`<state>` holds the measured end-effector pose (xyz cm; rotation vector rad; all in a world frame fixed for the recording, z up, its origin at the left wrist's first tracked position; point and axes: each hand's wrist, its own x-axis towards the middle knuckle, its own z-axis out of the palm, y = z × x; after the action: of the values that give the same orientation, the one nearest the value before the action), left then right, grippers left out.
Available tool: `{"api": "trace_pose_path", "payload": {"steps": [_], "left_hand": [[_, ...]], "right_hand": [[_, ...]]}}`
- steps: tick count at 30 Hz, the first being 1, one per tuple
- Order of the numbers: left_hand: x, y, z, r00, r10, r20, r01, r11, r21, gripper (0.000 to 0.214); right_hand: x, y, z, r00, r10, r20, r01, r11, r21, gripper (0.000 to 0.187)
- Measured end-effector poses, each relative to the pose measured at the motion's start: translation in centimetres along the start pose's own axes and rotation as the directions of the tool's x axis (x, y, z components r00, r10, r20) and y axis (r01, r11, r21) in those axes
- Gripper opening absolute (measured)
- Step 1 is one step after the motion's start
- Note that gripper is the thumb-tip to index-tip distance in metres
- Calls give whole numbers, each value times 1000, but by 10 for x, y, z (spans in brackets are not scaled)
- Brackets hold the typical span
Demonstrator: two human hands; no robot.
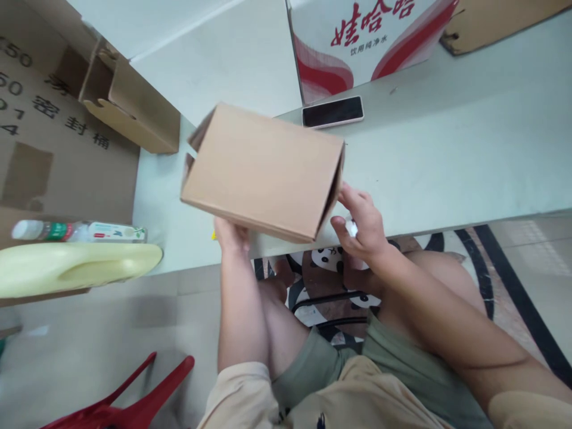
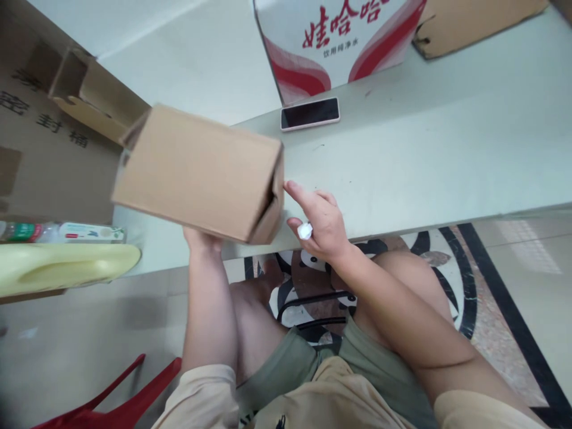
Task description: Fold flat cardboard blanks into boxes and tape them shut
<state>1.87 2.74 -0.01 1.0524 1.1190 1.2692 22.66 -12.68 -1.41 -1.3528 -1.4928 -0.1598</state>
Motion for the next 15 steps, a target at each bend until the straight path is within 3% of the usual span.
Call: {"api": "trace_pose_path", "payload": {"steps": [3, 6, 9, 12, 15], "left_hand": [[-8, -1, 15, 995, -84, 50, 88, 992, -86, 37], [-11, -6, 19, 971, -207, 120, 213, 976, -40, 47], [-14, -10, 18, 931, -313, 188, 307, 950, 60, 64], [-21, -11, 19, 892, -378, 248, 322, 916, 240, 63], [-27, -8, 19, 804, -490, 338, 311, 830, 464, 58]], "right_hand": [[0, 0, 1, 999, -3, 49, 3, 1000, 8, 62], [1, 0, -1, 998, 22, 60, -23, 1000, 19, 63], [2, 0, -4, 999, 5, 34, -7, 998, 67, 62], [3, -1, -6, 1000, 15, 21, -17, 993, 114, 58], [5, -2, -9, 997, 71, 8, -71, 990, 124, 51]]}}
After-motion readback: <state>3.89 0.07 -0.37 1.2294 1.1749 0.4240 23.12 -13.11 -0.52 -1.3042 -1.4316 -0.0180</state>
